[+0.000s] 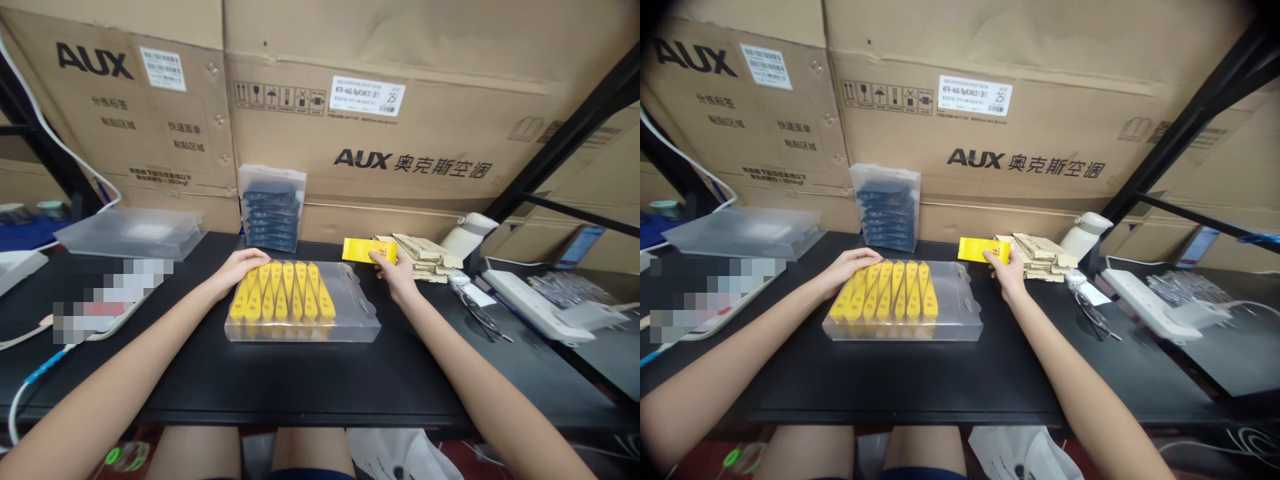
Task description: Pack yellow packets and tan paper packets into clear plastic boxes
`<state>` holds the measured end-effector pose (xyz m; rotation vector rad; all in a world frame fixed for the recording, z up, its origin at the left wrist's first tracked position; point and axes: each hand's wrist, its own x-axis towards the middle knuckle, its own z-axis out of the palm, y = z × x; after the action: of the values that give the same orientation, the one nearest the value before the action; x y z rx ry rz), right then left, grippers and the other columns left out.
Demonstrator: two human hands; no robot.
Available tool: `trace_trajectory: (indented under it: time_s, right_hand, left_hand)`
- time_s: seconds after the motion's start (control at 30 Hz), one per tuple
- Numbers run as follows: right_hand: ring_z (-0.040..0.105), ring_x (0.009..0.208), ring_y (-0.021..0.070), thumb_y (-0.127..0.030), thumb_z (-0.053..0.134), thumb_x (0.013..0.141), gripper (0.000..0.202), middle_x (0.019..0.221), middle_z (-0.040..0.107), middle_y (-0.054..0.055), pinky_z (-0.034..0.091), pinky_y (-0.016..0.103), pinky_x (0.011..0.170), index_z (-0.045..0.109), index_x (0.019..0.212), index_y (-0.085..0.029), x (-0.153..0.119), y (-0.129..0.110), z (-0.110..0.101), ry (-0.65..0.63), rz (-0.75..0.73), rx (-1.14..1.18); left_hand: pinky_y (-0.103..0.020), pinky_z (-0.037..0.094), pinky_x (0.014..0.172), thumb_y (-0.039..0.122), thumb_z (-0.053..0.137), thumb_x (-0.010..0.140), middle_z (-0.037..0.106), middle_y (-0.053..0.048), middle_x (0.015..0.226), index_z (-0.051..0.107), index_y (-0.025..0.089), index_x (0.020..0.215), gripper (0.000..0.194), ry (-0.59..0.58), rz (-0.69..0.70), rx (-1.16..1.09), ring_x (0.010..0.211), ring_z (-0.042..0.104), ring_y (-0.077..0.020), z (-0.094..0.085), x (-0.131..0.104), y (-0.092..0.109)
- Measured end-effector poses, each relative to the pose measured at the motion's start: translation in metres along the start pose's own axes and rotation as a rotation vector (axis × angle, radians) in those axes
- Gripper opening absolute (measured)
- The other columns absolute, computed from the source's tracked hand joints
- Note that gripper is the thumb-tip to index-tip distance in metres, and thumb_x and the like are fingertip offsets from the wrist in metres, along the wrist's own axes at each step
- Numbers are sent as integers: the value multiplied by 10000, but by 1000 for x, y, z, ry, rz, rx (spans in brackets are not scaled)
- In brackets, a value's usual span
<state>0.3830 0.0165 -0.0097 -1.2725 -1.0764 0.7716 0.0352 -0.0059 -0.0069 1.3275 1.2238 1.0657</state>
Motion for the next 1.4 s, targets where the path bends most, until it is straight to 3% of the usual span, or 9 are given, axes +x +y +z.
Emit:
trace_trajectory:
  time_s: [0.2, 0.33, 0.4, 0.53, 0.7, 0.83, 0.93, 1.2, 1.4]
  right_hand:
    - [556, 593, 140, -460, 669, 635, 437, 841, 631, 61, 420, 227, 426, 546, 939, -173, 5, -5, -6, 136, -102, -26]
    - [604, 771, 194, -375, 573, 715, 320, 887, 636, 67, 503, 321, 673, 564, 959, -169, 9, -7, -17, 191, -329, -319]
    - [609, 818, 199, -330, 552, 716, 276, 902, 639, 65, 499, 319, 715, 567, 941, -170, 12, -8, -20, 129, -283, -421]
    - [603, 618, 185, -322, 519, 717, 212, 741, 635, 58, 456, 263, 485, 553, 853, -163, 13, -8, -18, -81, 77, -458]
    - [599, 554, 167, -268, 544, 679, 138, 661, 650, 46, 437, 241, 457, 593, 743, -156, 3, -15, -14, -303, 223, -462]
    - [619, 598, 154, -247, 589, 656, 189, 733, 679, 33, 465, 236, 519, 633, 819, -163, -7, -24, -19, -635, 332, -411]
    - [613, 610, 137, -250, 626, 646, 235, 742, 663, 17, 463, 224, 542, 609, 864, -163, -10, -24, -20, -783, 294, -397]
    - [563, 569, 130, -228, 599, 635, 254, 658, 610, -20, 402, 223, 506, 573, 879, -163, -23, -30, -9, -743, 22, -653]
    - [596, 737, 179, -275, 630, 647, 278, 813, 646, 13, 448, 263, 631, 594, 895, -154, -32, -39, -11, -836, -148, -763]
  left_hand:
    - [-309, 463, 745, 406, 718, 635, 697, -21, 806, 691, 197, 781, 257, -1, 11, 8, 799, 639, -210, -1, 0, -1]
    - [-305, 459, 749, 412, 719, 636, 696, -23, 814, 692, 196, 787, 265, 0, 15, 12, 809, 637, -209, -1, 1, -2]
    - [-302, 457, 752, 412, 720, 636, 696, -22, 813, 693, 196, 785, 264, 1, 14, 9, 811, 636, -207, 0, 1, -2]
    - [-310, 457, 759, 405, 724, 629, 694, -27, 810, 693, 191, 776, 261, 6, 8, 3, 816, 633, -214, 0, 1, -1]
    - [-314, 457, 764, 399, 724, 628, 690, -26, 805, 692, 190, 773, 256, 9, 10, 5, 819, 630, -218, 1, 0, 1]
    - [-303, 454, 757, 396, 722, 633, 688, -20, 801, 690, 193, 774, 250, 8, -1, 6, 813, 627, -209, 0, 1, 0]
    - [-300, 452, 754, 404, 718, 638, 691, -18, 805, 690, 196, 781, 254, 5, 4, 12, 811, 628, -207, -1, 2, -3]
    - [-311, 450, 773, 402, 702, 655, 700, -21, 815, 690, 197, 786, 244, -2, 42, 28, 828, 635, -215, -1, 3, -4]
    - [-324, 458, 773, 412, 710, 643, 706, -31, 812, 689, 195, 783, 259, -12, 22, -2, 824, 642, -225, 0, 2, -3]
